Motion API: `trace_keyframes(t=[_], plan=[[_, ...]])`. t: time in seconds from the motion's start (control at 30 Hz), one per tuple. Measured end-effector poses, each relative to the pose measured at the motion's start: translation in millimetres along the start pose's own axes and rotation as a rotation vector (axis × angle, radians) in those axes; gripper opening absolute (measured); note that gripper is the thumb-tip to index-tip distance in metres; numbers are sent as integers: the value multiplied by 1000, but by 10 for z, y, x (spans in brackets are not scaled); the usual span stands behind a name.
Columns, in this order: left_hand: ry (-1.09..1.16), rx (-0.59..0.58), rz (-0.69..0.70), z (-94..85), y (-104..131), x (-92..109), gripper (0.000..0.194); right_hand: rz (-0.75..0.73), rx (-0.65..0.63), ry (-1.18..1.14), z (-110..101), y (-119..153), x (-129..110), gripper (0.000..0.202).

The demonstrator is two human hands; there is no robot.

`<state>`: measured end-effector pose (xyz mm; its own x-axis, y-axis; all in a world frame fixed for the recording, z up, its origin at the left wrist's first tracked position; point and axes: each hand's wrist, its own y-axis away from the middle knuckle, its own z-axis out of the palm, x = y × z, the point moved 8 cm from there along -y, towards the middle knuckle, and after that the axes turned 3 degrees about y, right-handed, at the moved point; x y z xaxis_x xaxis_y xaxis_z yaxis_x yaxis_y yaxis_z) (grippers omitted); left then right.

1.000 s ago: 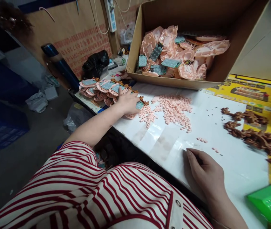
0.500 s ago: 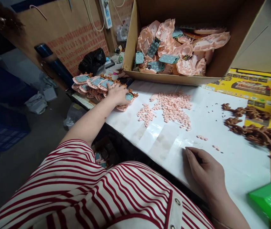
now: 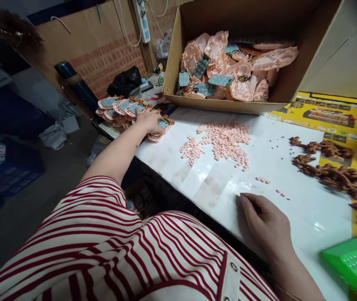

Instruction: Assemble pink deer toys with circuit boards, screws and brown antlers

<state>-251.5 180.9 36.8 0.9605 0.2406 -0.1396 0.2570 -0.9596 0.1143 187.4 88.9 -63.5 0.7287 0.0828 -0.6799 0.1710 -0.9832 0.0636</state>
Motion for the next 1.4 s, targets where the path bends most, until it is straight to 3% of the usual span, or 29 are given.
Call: trace_keyframes(t=[0.27, 0.47, 1.0, 1.1, 1.17, 1.27, 1.4], plan=[[44, 23, -27, -43, -17, -147, 72, -23, -7, 17, -7, 15, -9, 52], [-14, 55, 23, -22, 36, -39, 68, -17, -18, 53, 9, -9, -27, 54], [-38, -26, 111, -118, -7, 146, 77, -48, 8, 67, 17, -3, -63, 51], [12, 24, 193, -270, 1, 348, 68, -58, 0, 46, 20, 7, -106, 50], [119, 136, 269, -467, 9, 552, 58, -64, 0, 38, 26, 12, -123, 49], [307, 297, 377, -766, -18, 920, 49, -79, 1, 45, 43, 8, -139, 46], [428, 368, 414, -1010, -211, 1484, 38, -79, -10, 38, 58, 0, -151, 44]])
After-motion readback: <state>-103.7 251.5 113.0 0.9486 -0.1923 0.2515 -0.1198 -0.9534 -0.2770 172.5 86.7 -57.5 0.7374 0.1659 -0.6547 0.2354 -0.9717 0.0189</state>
